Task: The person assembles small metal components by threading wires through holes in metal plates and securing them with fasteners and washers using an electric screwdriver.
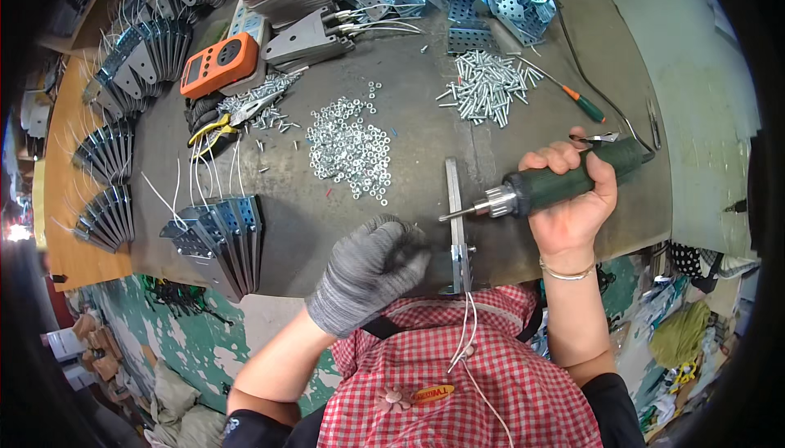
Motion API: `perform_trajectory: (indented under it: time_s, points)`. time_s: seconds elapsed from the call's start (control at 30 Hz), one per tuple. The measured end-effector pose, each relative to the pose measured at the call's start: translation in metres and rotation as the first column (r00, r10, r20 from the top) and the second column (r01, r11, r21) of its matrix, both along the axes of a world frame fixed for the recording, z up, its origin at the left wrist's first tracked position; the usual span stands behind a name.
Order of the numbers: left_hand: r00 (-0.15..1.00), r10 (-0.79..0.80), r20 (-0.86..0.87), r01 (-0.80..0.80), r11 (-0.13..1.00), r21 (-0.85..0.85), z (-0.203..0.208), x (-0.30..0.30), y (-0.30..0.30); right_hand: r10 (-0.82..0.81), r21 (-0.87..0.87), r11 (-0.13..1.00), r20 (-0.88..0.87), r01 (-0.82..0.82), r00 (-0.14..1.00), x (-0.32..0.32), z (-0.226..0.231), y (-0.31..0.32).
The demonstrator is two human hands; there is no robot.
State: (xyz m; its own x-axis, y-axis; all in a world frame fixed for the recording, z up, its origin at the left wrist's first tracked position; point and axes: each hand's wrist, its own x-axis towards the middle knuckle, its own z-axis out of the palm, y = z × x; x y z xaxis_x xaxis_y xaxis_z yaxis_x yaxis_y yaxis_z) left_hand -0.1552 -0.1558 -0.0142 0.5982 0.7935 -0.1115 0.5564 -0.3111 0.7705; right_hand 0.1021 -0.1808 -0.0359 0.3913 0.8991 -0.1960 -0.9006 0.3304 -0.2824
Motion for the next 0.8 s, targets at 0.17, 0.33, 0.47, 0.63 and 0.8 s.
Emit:
perform_trajectory:
  time_s: [0.17,0.33,0.47,0.63,0.8]
  points:
    - [0.626,0.628,0.462,-0.064,0.632,-0.772,-0.020,0.012,-0.036,0.008,0.119,0.993,-0.087,0.003,0.996,0.027,0.003,-0.028]
    - [0.567,0.640,0.519,-0.027,0.644,-0.764,-0.023,0.030,-0.040,0.006,0.092,0.996,-0.077,0.001,0.997,0.028,0.001,-0.040]
    - [0.552,0.635,0.541,-0.019,0.658,-0.752,-0.023,0.038,-0.045,0.004,0.098,0.995,-0.045,0.001,0.999,0.028,-0.001,-0.041]
    - [0.537,0.613,0.580,-0.028,0.699,-0.714,-0.026,0.039,-0.044,0.016,0.093,0.996,-0.046,-0.012,0.999,0.026,0.001,-0.039]
    - [0.605,0.497,0.622,0.032,0.765,-0.643,-0.028,0.036,-0.037,0.017,0.087,0.996,-0.037,-0.014,0.999,0.026,0.001,-0.038]
